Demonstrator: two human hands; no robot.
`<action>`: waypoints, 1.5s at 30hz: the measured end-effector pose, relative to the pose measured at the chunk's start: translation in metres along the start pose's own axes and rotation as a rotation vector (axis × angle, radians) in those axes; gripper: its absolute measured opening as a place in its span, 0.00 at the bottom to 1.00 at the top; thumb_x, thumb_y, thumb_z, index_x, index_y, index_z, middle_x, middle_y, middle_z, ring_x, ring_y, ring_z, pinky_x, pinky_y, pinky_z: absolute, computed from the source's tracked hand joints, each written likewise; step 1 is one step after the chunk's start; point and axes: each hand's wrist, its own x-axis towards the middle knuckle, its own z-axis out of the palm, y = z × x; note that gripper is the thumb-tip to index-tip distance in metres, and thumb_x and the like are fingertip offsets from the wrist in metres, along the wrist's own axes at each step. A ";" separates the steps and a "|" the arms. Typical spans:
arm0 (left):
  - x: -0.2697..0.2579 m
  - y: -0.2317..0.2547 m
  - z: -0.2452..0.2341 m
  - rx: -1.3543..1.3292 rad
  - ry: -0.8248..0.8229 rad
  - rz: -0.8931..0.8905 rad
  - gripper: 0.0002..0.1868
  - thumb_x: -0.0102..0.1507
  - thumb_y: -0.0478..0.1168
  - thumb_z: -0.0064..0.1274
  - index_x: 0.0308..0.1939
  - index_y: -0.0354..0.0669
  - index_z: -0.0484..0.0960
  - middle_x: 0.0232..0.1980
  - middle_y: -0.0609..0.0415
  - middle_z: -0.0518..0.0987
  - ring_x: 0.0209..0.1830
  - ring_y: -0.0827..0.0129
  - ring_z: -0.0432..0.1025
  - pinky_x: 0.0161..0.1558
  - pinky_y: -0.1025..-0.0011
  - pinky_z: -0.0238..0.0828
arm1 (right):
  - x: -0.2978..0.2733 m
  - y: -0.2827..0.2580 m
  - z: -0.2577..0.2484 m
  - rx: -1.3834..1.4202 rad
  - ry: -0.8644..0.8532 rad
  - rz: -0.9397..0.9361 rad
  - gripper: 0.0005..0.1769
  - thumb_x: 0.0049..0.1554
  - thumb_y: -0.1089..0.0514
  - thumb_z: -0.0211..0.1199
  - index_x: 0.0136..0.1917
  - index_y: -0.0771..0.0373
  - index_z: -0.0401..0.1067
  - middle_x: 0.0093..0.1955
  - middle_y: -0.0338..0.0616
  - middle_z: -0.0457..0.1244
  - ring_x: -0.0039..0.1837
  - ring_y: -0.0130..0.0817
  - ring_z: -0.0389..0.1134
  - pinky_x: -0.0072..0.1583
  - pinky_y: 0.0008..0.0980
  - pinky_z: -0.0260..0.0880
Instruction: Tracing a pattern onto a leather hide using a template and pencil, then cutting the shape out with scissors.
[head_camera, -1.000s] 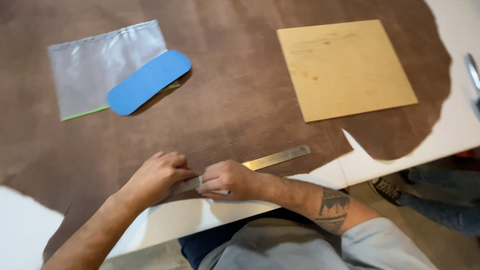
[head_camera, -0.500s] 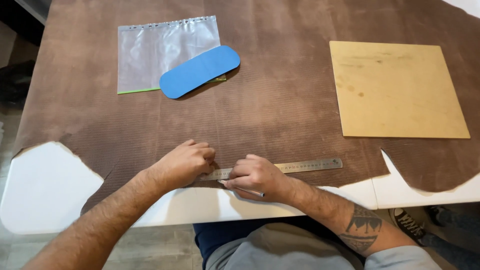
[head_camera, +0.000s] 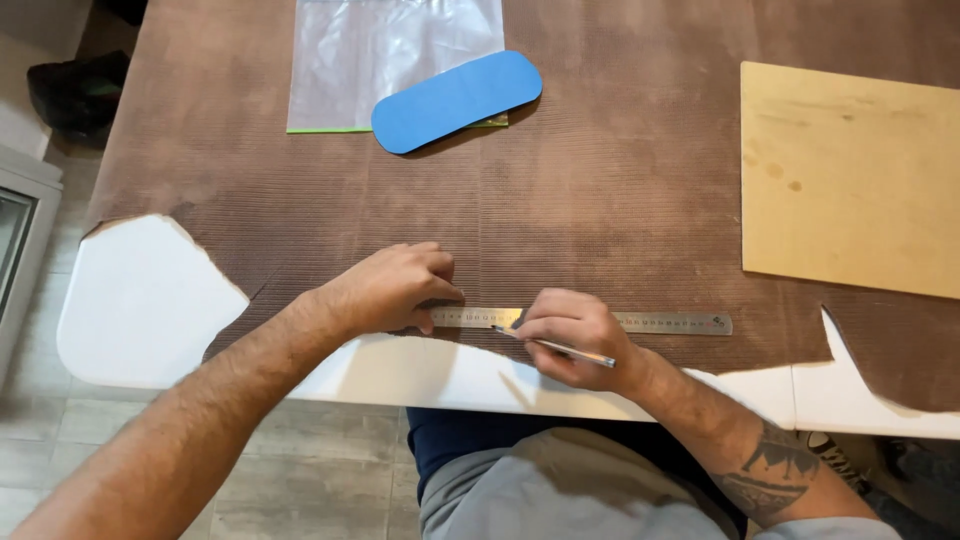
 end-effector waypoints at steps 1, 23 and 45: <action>-0.002 0.000 0.000 -0.004 -0.003 0.003 0.25 0.48 0.56 0.71 0.48 0.59 0.88 0.44 0.63 0.77 0.49 0.67 0.72 0.46 0.64 0.76 | -0.007 0.004 -0.002 0.000 0.001 0.006 0.04 0.56 0.64 0.63 0.40 0.65 0.77 0.37 0.46 0.66 0.36 0.45 0.68 0.40 0.38 0.71; -0.053 -0.003 0.062 -0.094 0.533 -0.109 0.06 0.65 0.43 0.60 0.44 0.49 0.86 0.46 0.61 0.80 0.50 0.67 0.75 0.49 0.71 0.77 | -0.014 0.018 -0.008 0.138 0.053 0.280 0.02 0.55 0.64 0.67 0.43 0.64 0.79 0.36 0.48 0.69 0.36 0.39 0.69 0.41 0.38 0.71; -0.062 0.011 0.073 -0.366 0.860 -0.068 0.04 0.63 0.34 0.63 0.41 0.41 0.89 0.43 0.54 0.85 0.42 0.58 0.78 0.46 0.65 0.79 | -0.027 0.047 -0.007 0.201 -0.011 0.466 0.04 0.58 0.60 0.64 0.44 0.61 0.78 0.34 0.41 0.69 0.38 0.32 0.72 0.43 0.32 0.72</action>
